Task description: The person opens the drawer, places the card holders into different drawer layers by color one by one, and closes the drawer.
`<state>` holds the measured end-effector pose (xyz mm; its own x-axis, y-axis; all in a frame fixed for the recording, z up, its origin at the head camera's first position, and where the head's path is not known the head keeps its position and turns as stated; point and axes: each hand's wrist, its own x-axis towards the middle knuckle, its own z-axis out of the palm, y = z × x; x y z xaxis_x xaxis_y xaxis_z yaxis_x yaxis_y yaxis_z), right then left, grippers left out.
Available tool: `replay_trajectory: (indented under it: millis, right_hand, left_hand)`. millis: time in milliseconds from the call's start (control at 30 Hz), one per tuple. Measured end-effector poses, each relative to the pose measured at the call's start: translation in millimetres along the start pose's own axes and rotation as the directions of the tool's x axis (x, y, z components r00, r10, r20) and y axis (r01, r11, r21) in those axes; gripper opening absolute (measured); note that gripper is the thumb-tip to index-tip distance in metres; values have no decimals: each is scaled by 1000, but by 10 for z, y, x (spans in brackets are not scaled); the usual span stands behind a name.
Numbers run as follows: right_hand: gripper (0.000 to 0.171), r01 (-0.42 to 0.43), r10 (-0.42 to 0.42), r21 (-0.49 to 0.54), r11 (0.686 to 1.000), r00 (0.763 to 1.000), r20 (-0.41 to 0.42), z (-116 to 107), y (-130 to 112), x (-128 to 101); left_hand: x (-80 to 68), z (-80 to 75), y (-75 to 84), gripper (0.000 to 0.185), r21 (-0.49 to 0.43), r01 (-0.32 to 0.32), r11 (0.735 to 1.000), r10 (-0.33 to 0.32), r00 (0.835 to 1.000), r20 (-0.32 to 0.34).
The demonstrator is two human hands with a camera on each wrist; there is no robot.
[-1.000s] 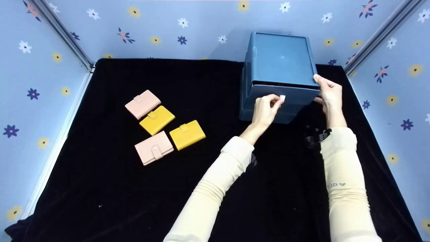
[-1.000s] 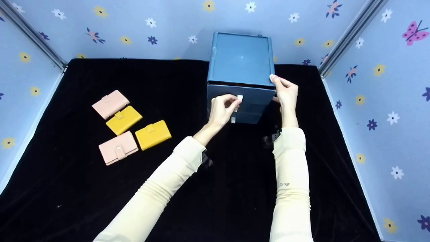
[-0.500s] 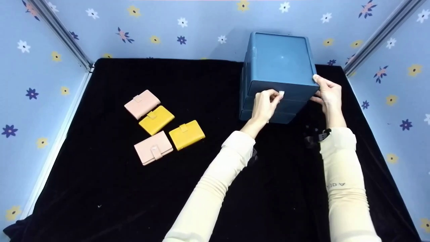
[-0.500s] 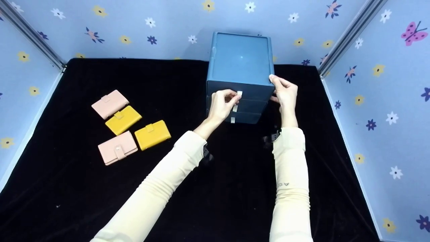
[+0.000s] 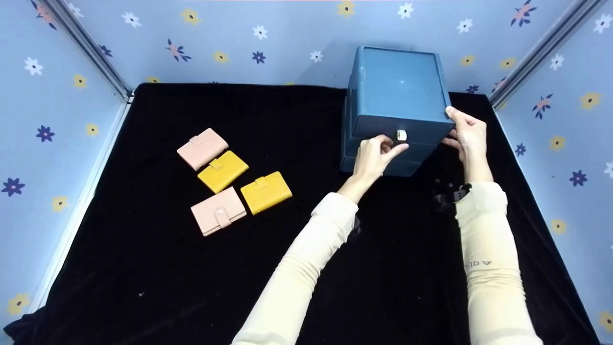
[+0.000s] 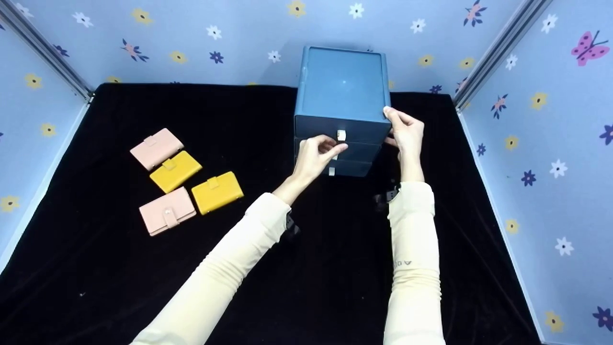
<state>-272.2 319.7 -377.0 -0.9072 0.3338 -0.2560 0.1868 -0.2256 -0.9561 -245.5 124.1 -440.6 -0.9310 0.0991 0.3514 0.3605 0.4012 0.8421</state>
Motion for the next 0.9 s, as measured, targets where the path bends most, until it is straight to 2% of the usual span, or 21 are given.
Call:
replay_trajectory:
  millis: [267,433,567,700,900]
  right_hand:
    - [30,1,-1,-21,1000,1000,-3,1,-5,-6]
    - [32,-2,2,-29,1000,1000,-4,-4,-6,-10]
    - [40,2,-2,-36,999,1000,-10,-2,-8,-18]
    - [48,-1,1,-30,1000,1000,-19,2,-11,-15]
    - [48,-8,7,-33,999,1000,-27,7,-16,-7]
  left_hand:
    - [-82,51,-141,36,59,82,995,-83,996,24]
    - [-110,87,-197,36,102,166,981,-170,985,31]
    - [-120,112,-205,37,86,207,974,-213,976,57]
    - [-121,149,-207,36,57,215,975,-219,972,84]
    - [-118,196,-207,21,30,233,972,-234,971,52]
